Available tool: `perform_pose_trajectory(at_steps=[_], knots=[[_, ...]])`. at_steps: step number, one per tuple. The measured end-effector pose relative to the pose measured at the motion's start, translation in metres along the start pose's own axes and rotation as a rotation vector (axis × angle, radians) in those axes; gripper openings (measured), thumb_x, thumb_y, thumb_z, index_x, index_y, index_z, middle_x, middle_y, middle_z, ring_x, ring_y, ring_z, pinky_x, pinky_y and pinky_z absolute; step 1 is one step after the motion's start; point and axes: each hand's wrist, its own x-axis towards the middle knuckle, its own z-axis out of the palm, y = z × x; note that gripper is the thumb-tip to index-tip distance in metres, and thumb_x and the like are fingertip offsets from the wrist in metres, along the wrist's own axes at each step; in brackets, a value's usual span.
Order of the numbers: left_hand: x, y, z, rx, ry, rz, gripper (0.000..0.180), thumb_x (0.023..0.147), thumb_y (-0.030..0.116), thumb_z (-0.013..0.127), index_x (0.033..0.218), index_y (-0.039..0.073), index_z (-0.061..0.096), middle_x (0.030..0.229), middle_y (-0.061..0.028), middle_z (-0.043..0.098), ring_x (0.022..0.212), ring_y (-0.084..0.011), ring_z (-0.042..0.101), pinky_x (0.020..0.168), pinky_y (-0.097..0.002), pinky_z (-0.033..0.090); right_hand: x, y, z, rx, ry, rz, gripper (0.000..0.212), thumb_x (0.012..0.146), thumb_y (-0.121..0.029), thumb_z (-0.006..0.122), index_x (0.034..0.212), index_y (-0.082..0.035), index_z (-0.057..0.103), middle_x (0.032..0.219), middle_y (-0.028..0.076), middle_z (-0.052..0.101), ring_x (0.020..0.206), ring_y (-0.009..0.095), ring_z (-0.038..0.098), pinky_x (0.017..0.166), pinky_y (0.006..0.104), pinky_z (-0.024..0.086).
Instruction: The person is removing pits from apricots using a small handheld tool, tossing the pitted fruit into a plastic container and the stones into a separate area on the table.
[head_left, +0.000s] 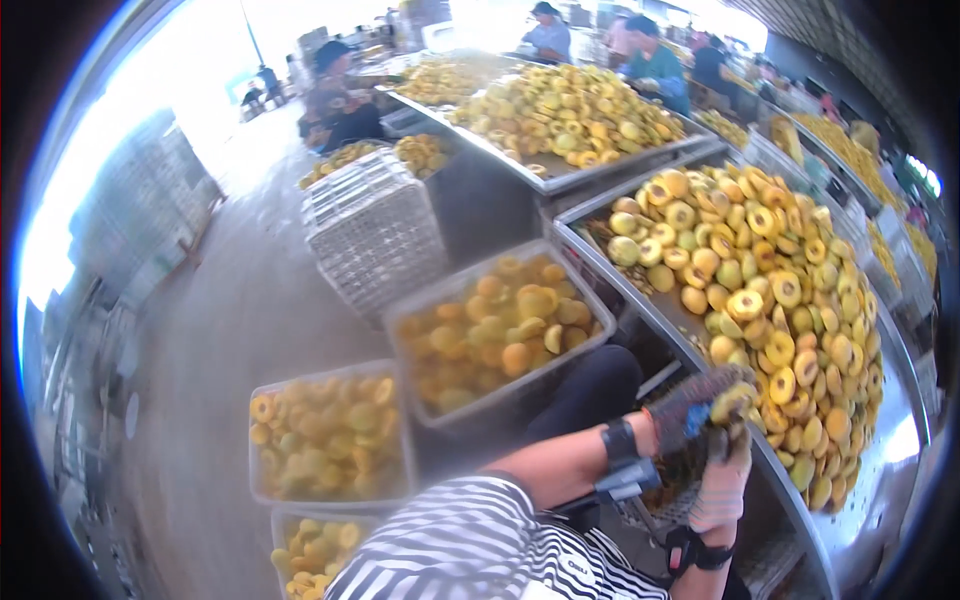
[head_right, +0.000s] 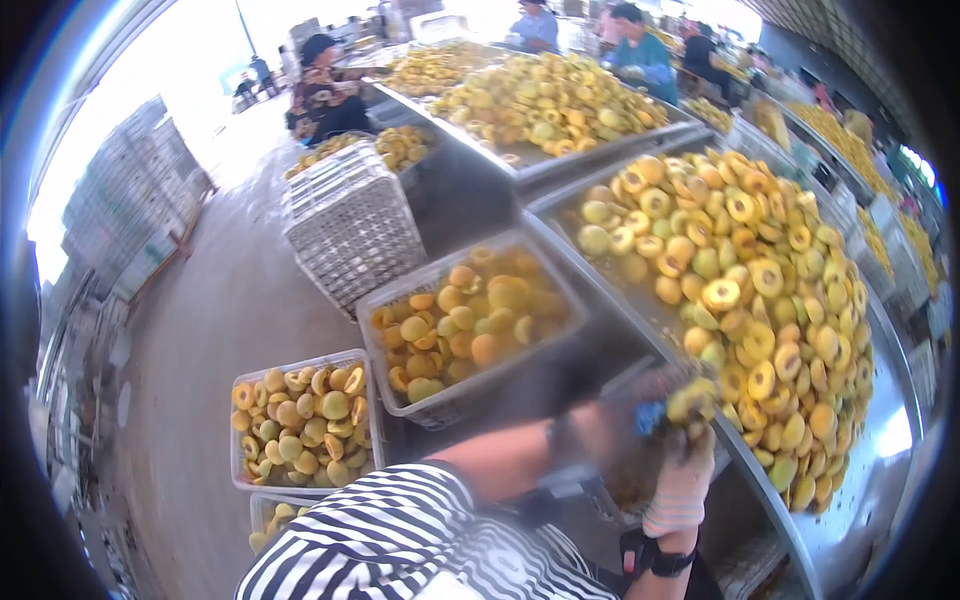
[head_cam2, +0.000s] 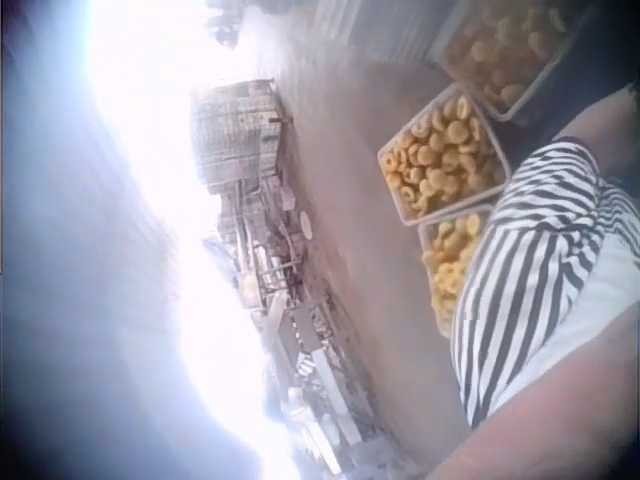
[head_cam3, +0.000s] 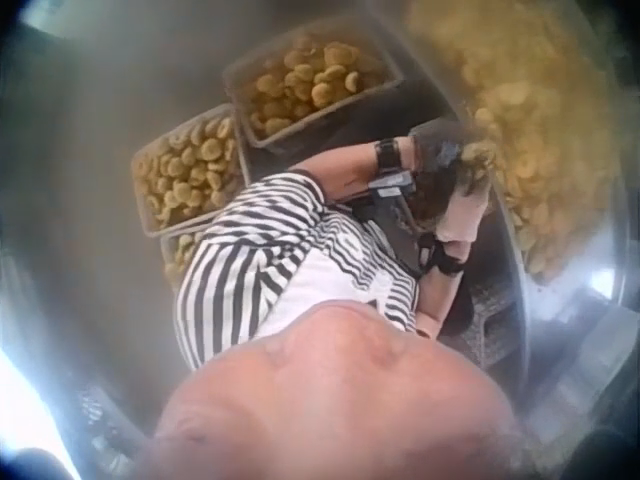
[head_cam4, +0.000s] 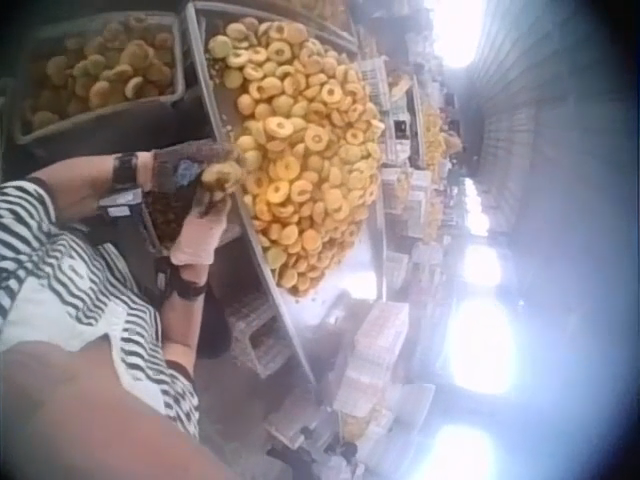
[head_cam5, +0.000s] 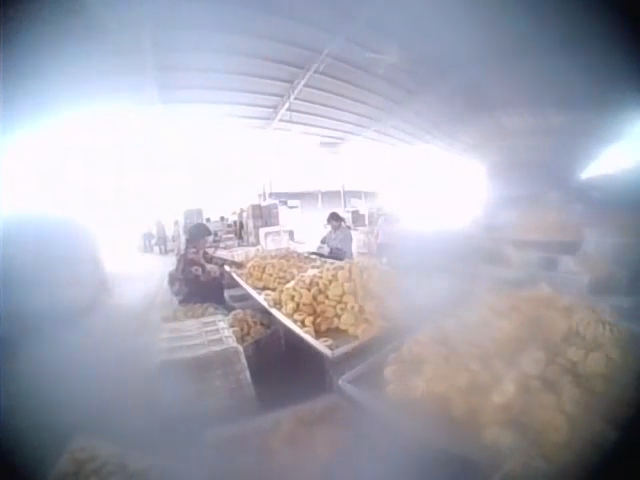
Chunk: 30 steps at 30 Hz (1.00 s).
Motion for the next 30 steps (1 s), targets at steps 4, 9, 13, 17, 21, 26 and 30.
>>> perform_pose_trajectory(at_steps=[4,9,13,17,21,26,30], knots=[[-0.008,0.010,-0.011,0.657,0.060,0.294,0.039,0.090,0.003,0.061,0.127,0.005,0.052,0.113,-0.0069,0.062,0.103,-0.0137,0.059,0.090,-0.0298,0.050,-0.002,-0.015,-0.002,-0.145,0.047,-0.089,0.034,0.092,-0.027,0.061,0.112,-0.001,0.056,0.091,0.019,0.063,0.086,0.035,0.063,0.075,0.0387,0.049],[0.028,-0.017,0.016,0.366,-0.003,0.141,0.038,0.096,0.030,0.052,0.121,0.002,0.051,0.110,-0.0157,0.061,0.099,-0.0282,0.061,0.085,-0.0380,0.053,-0.015,-0.012,-0.027,-0.213,0.116,0.046,0.037,0.092,-0.042,0.057,0.099,-0.006,0.054,0.086,0.021,0.065,0.079,0.043,0.061,0.070,0.0481,0.049],[0.046,-0.053,0.033,0.136,0.123,-0.180,0.043,0.099,0.040,0.045,0.124,0.004,0.051,0.110,-0.0156,0.062,0.095,-0.0307,0.063,0.079,-0.0406,0.055,-0.033,0.001,-0.051,-0.121,0.197,0.169,0.039,0.092,-0.043,0.057,0.100,-0.004,0.055,0.088,0.022,0.065,0.084,0.043,0.061,0.072,0.0462,0.049],[0.056,-0.093,0.022,0.574,-0.005,-0.108,0.039,0.099,0.032,0.048,0.121,0.001,0.055,0.111,-0.0165,0.062,0.099,-0.0321,0.062,0.087,-0.0415,0.052,-0.055,0.019,-0.067,-0.278,0.192,0.028,0.030,0.087,-0.028,0.058,0.106,-0.004,0.057,0.099,0.019,0.063,0.091,0.037,0.061,0.077,0.0399,0.050],[0.058,-0.110,-0.026,0.808,-0.006,0.141,0.034,0.098,0.020,0.048,0.129,0.005,0.051,0.122,-0.0098,0.059,0.107,-0.0224,0.058,0.095,-0.0366,0.048,-0.062,0.034,-0.077,-0.749,0.114,-0.340,0.026,0.079,-0.013,0.054,0.102,-0.002,0.060,0.097,0.018,0.063,0.091,0.032,0.062,0.076,0.0383,0.050],[0.048,-0.146,0.036,1.349,-0.179,0.253,0.037,0.097,0.023,0.046,0.126,0.000,0.046,0.116,-0.0094,0.056,0.104,-0.0185,0.055,0.092,-0.0303,0.046,-0.055,0.049,-0.083,-0.028,0.338,0.286,0.031,0.090,-0.027,0.058,0.103,0.001,0.058,0.083,0.025,0.065,0.083,0.041,0.064,0.069,0.0425,0.049],[0.061,-0.157,0.021,1.257,-0.313,0.141,0.036,0.096,0.019,0.046,0.125,-0.001,0.045,0.116,-0.0107,0.055,0.106,-0.0193,0.054,0.095,-0.0313,0.044,-0.061,0.051,-0.103,-0.052,0.337,0.326,0.027,0.089,-0.022,0.059,0.103,0.001,0.059,0.087,0.023,0.066,0.088,0.038,0.065,0.071,0.0389,0.051]])
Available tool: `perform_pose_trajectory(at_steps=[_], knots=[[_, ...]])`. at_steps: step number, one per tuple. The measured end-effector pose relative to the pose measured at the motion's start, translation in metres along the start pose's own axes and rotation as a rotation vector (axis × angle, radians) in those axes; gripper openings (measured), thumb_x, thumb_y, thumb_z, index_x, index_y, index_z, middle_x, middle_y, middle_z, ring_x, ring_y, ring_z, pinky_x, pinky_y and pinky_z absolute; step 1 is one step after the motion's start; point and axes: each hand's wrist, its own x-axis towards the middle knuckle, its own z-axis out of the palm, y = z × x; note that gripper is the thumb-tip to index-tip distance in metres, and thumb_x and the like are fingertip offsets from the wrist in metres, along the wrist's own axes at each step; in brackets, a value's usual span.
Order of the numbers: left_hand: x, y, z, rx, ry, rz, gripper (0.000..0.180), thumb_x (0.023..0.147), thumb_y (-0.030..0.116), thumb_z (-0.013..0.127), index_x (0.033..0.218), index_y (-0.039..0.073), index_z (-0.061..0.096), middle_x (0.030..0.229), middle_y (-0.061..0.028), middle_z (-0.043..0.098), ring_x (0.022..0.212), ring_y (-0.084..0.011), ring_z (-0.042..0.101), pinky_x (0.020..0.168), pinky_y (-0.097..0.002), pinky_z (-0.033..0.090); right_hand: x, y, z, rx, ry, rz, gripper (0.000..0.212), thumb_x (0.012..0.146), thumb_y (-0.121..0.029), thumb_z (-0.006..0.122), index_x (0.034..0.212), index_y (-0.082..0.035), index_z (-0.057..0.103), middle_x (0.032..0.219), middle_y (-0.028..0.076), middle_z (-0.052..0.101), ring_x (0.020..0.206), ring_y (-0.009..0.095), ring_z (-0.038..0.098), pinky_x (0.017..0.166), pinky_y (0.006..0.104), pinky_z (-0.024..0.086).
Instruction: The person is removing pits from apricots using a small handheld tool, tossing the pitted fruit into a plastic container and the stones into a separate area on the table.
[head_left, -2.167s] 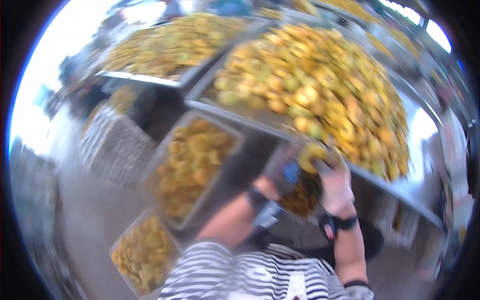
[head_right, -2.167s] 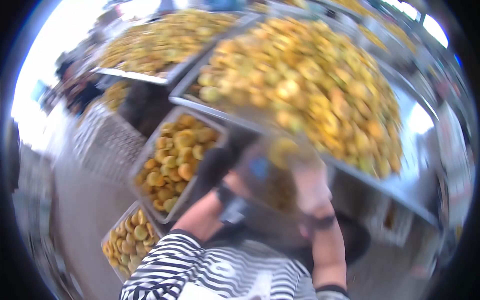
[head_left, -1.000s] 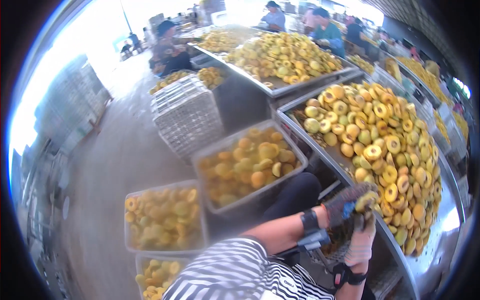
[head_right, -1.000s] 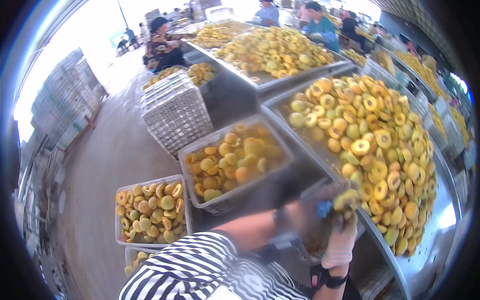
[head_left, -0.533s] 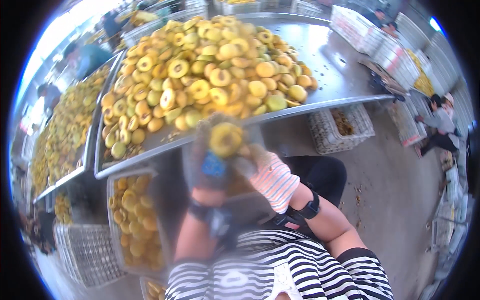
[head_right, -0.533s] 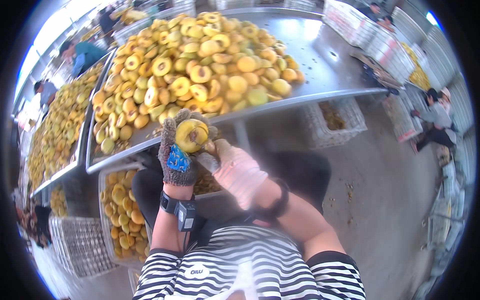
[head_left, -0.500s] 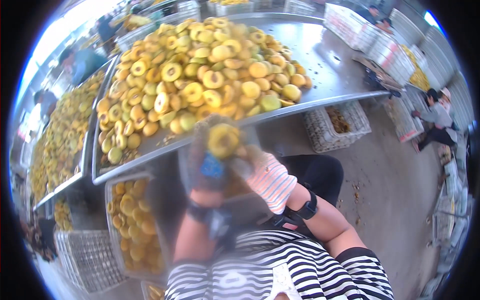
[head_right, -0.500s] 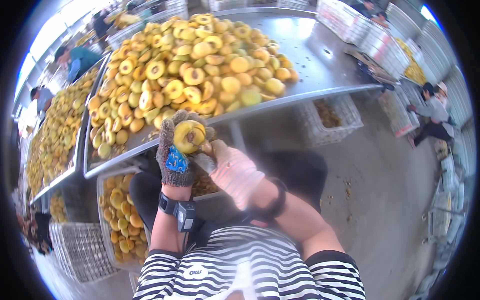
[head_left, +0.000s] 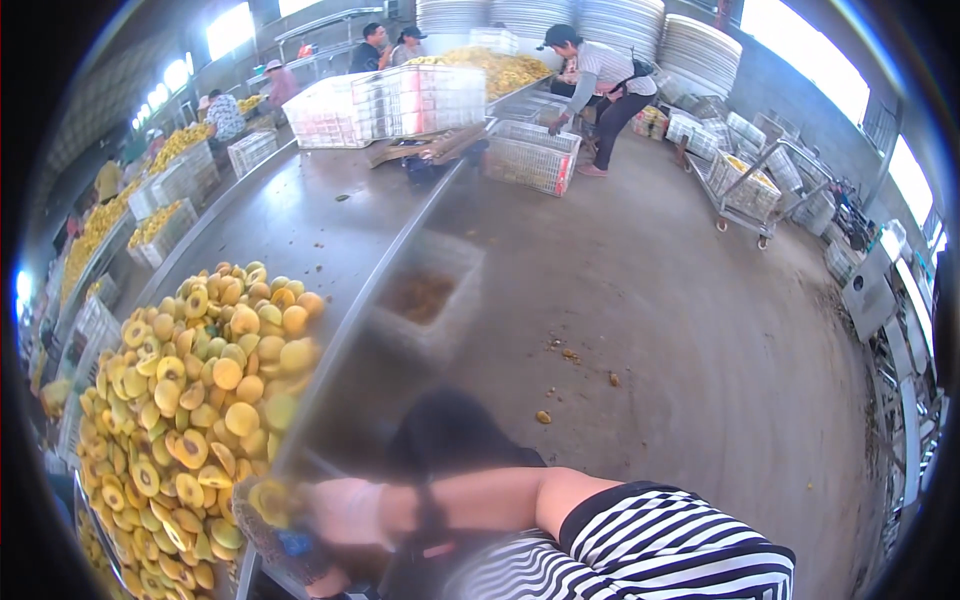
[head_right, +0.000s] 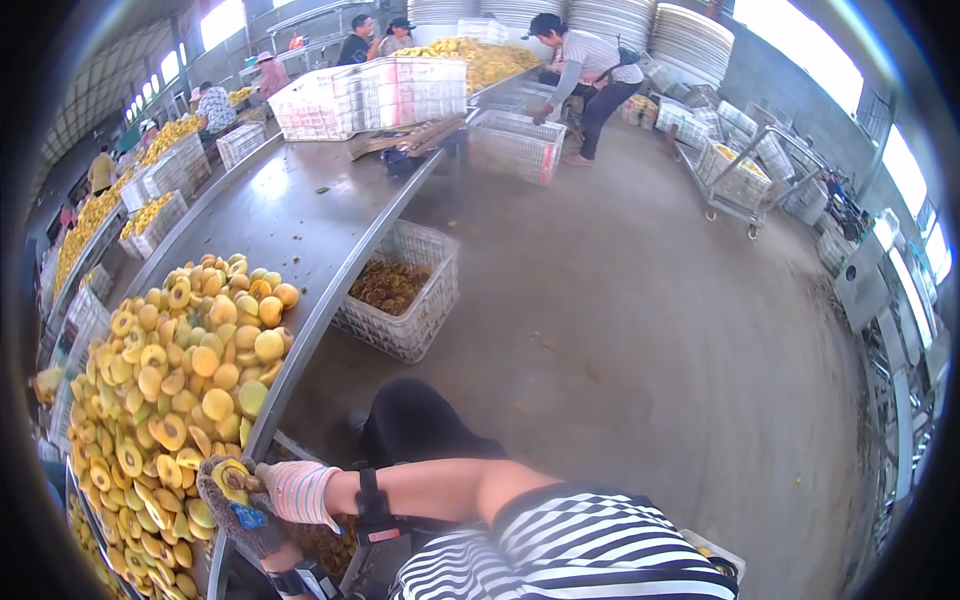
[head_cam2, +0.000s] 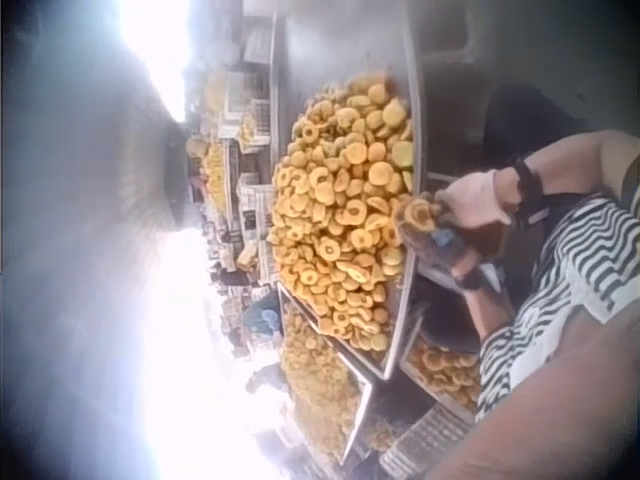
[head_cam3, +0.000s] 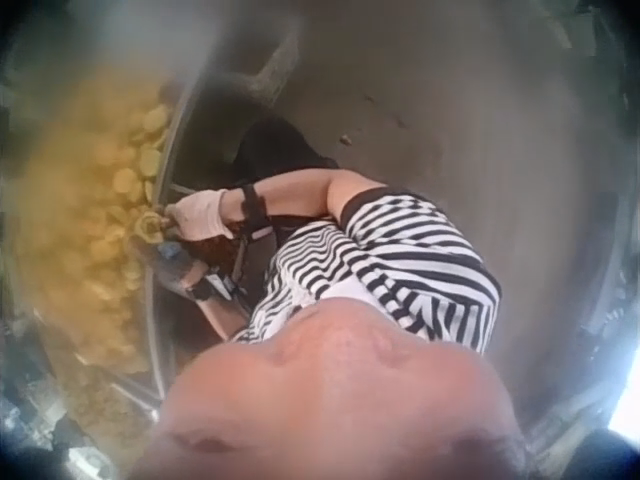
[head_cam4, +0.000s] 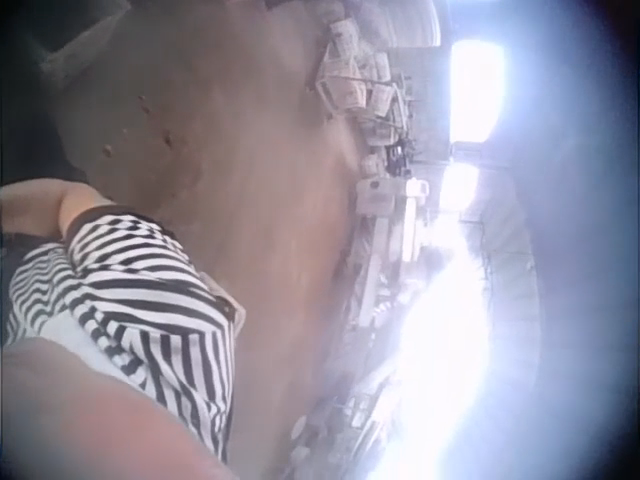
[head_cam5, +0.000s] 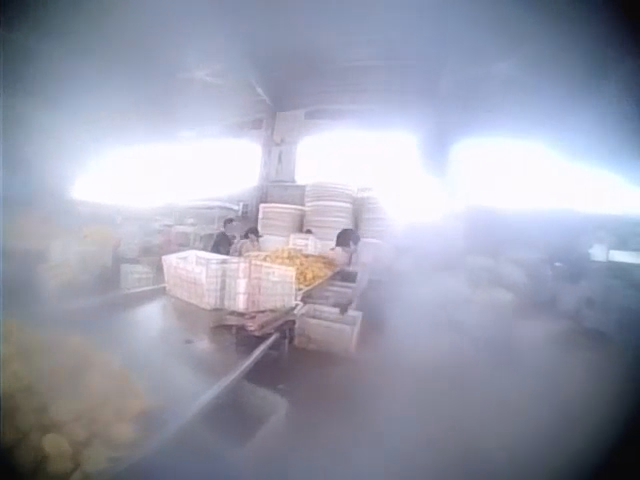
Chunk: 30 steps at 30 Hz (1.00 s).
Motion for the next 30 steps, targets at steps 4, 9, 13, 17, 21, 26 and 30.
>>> perform_pose_trajectory(at_steps=[4,9,13,17,21,26,30], knots=[[-0.002,-0.002,0.007,0.008,0.097,0.002,0.042,0.097,0.022,0.044,0.130,-0.003,0.041,0.120,-0.0127,0.053,0.112,-0.0228,0.054,0.101,-0.0356,0.043,-0.012,-0.042,-0.039,0.337,-0.250,0.429,0.043,0.081,-0.022,0.067,0.122,-0.011,0.058,0.108,0.016,0.065,0.100,0.033,0.063,0.086,0.0421,0.048],[-0.002,-0.011,-0.017,-0.184,0.135,-0.129,0.047,0.098,0.028,0.038,0.135,-0.001,0.039,0.124,-0.0150,0.052,0.114,-0.0245,0.053,0.102,-0.0359,0.042,-0.003,-0.027,-0.020,0.154,-0.273,0.167,0.033,0.093,-0.030,0.054,0.121,-0.013,0.058,0.103,0.014,0.065,0.093,0.032,0.063,0.079,0.0433,0.047],[-0.005,-0.013,-0.002,-0.058,0.105,-0.109,0.045,0.098,0.025,0.037,0.134,-0.001,0.039,0.123,-0.0153,0.052,0.115,-0.0256,0.052,0.099,-0.0370,0.044,0.000,-0.011,-0.015,0.397,-0.292,0.427,0.037,0.095,-0.041,0.047,0.115,-0.014,0.061,0.096,0.011,0.065,0.089,0.029,0.062,0.076,0.0404,0.046],[0.004,-0.001,-0.001,-0.046,0.169,0.038,0.040,0.097,0.026,0.041,0.127,-0.001,0.045,0.116,-0.0151,0.055,0.105,-0.0248,0.056,0.093,-0.0366,0.047,-0.003,-0.013,-0.005,0.462,-0.276,0.231,0.039,0.094,-0.045,0.048,0.111,-0.013,0.062,0.093,0.009,0.065,0.089,0.025,0.060,0.077,0.0389,0.046],[-0.013,-0.001,-0.025,0.039,0.025,-0.303,0.064,0.083,0.047,0.061,0.135,0.015,0.045,0.131,-0.0130,0.051,0.120,-0.0283,0.051,0.099,-0.0417,0.044,0.006,0.019,0.020,0.462,-0.286,0.114,0.020,0.095,-0.019,0.054,0.108,-0.003,0.058,0.085,0.005,0.060,0.083,0.018,0.060,0.071,0.0315,0.042],[-0.007,0.015,-0.056,-0.149,-0.072,-0.135,0.056,0.090,0.041,0.052,0.131,0.003,0.046,0.123,-0.0141,0.055,0.110,-0.0265,0.055,0.087,-0.0360,0.047,0.000,0.010,0.048,0.317,-0.217,-0.118,0.023,0.094,-0.024,0.060,0.107,-0.005,0.060,0.084,0.002,0.061,0.078,0.017,0.059,0.066,0.0297,0.042],[-0.016,0.041,-0.037,-0.202,-0.036,-0.150,0.045,0.093,0.039,0.050,0.122,0.005,0.056,0.109,-0.0124,0.060,0.098,-0.0222,0.058,0.077,-0.0317,0.048,-0.021,0.004,0.040,1.084,-0.551,0.217,0.024,0.090,-0.023,0.062,0.107,-0.006,0.062,0.084,0.000,0.065,0.077,0.016,0.061,0.067,0.0317,0.046]])
